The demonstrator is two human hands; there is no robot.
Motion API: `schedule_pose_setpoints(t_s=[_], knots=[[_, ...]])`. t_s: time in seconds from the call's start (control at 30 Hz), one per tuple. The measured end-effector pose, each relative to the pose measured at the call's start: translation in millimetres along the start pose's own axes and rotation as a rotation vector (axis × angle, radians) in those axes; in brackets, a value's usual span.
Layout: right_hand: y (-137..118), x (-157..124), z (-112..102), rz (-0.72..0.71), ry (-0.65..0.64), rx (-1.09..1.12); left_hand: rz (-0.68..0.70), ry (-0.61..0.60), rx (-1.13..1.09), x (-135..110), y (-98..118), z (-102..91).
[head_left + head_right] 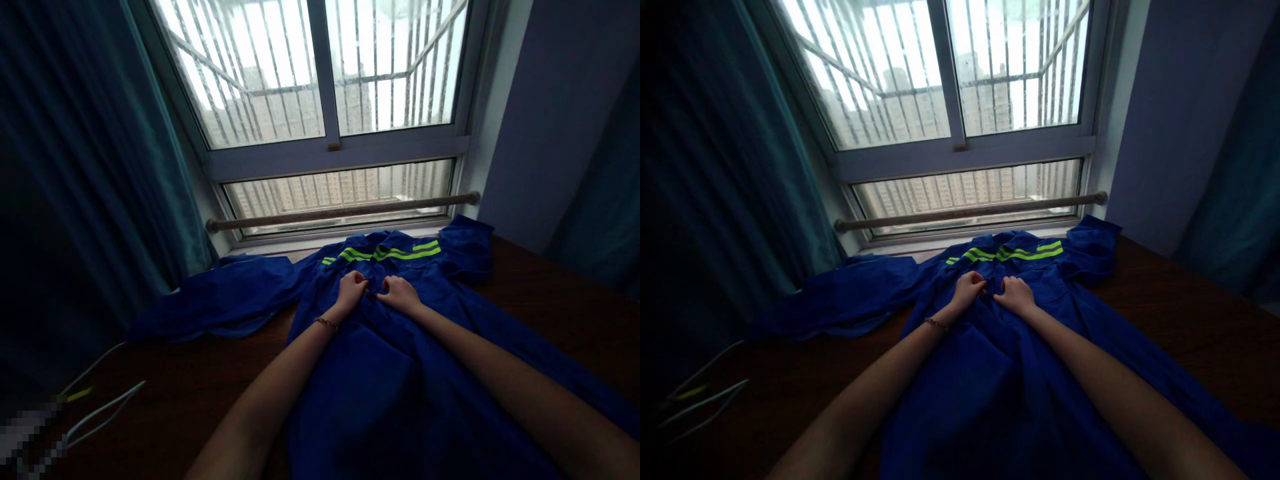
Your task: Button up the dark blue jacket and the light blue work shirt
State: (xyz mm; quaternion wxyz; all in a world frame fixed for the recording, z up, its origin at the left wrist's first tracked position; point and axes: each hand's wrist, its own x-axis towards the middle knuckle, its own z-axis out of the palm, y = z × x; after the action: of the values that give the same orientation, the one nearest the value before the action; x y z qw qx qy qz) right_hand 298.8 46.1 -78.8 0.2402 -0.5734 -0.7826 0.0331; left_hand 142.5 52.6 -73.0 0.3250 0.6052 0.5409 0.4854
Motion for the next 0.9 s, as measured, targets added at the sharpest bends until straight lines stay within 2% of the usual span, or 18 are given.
schedule_pose_setpoints(t_s=[0.07,0.13,0.27,0.33,0.43,0.6,0.9], knots=[[-0.3,1.0,-0.7,0.028,-0.019,0.036,-0.151,-0.029,-0.187,0.1,1.3,4.6],[0.5,2.4,-0.8,0.065,-0.021,0.113,-0.198,-0.038,-0.279,-0.9,-0.1,8.7],[7.5,7.9,-1.8,0.235,0.036,0.558,-0.166,-0.042,-0.320,-4.0,-5.5,12.8],[12.5,11.5,-3.2,0.272,0.045,0.743,-0.136,-0.073,-0.352,-4.5,-7.1,13.1],[17.7,15.5,-4.0,0.251,0.018,0.874,-0.095,-0.113,-0.419,-4.2,-8.5,12.5],[18.6,17.7,3.3,0.197,-0.093,1.227,-0.070,-0.152,-0.539,-4.3,-9.8,10.8],[16.6,14.8,4.7,0.169,-0.058,1.231,-0.098,-0.118,-0.542,-6.9,-5.3,10.4]])
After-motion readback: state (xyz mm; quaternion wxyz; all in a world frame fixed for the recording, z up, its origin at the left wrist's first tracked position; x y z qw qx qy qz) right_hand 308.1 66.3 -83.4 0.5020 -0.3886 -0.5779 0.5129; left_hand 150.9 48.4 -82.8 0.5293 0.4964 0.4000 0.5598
